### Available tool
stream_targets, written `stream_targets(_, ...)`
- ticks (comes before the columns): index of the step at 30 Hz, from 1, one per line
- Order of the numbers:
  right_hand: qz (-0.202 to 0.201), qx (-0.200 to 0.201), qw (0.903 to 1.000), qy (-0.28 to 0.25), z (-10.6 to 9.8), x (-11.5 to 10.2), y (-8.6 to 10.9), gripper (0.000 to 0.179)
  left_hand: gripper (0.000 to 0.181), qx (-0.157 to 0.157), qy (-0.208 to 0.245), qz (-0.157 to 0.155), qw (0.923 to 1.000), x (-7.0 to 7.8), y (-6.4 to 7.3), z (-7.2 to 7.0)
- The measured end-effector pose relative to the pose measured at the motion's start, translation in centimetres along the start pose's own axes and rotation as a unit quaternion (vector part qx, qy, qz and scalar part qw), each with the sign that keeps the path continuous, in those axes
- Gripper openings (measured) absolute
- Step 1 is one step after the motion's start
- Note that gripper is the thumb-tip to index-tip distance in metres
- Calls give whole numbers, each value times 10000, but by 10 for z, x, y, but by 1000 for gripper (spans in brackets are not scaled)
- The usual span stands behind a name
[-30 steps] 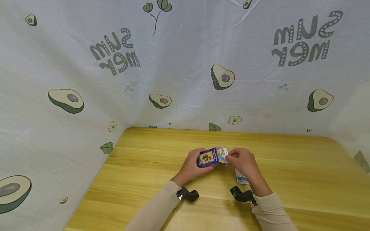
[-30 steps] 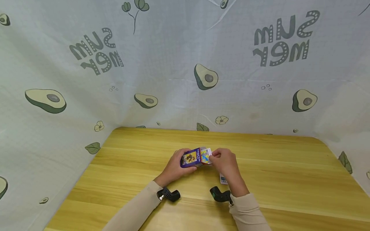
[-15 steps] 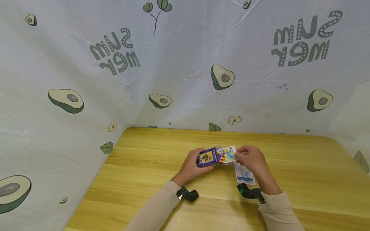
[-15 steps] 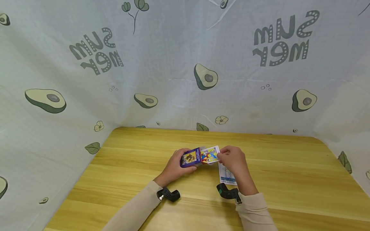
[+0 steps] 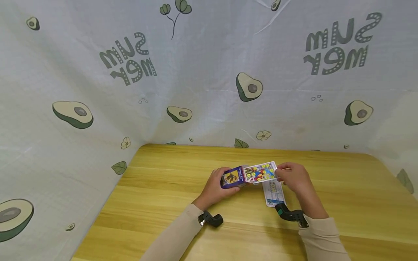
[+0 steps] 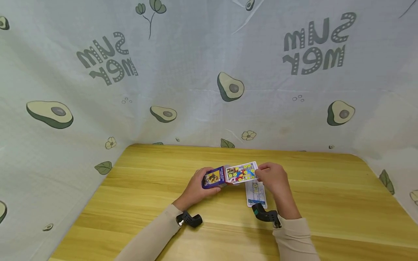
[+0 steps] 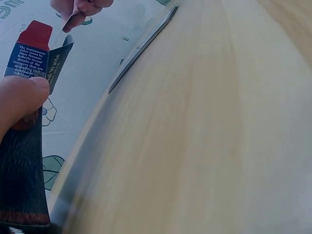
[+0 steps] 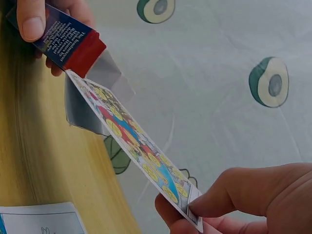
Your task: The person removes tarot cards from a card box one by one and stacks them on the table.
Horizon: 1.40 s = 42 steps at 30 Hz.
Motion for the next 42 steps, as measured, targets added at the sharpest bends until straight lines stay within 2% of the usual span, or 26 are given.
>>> stream_targets(5,107,111,9998,-117,-5,9,-3,44,70,31,12,-11,10000,-2,1,0)
stream_targets(13,311,351,9979,-448,-13,43,-28,50,71,13,-25,-50,10000,-3,-1,1)
stream_targets(17,334,479,9953,-774,-17,52,-30,51,71,-21,-47,-73,10000,-3,-2,2)
stream_targets(20,421,436,9921,-1102,-21,56,-30,51,71,-16,-41,-38,10000,-4,-2,3)
stream_targets(24,421,407,9903,-1264,-25,64,-32,52,71,2,-27,-16,10000,-4,-2,4)
stream_targets(28,381,466,9899,-1287,-27,63,-32,52,71,23,-28,-4,10000,-4,-2,3)
stream_targets(37,387,516,9917,-1114,-29,35,-14,48,71,31,-62,-65,10000,-6,-1,2)
stream_targets(42,444,391,9927,-1053,-27,39,-15,48,71,32,-38,-69,10000,-6,-1,2)
Point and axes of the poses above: each hand's wrist, its own y-axis away from the middle knuckle, its own z-axis out of the palm, x = y × z, the point moved 4 cm from there along -y, towards the middle knuckle, and after that the axes turned 1 degree about y, right-handed, at the moved point
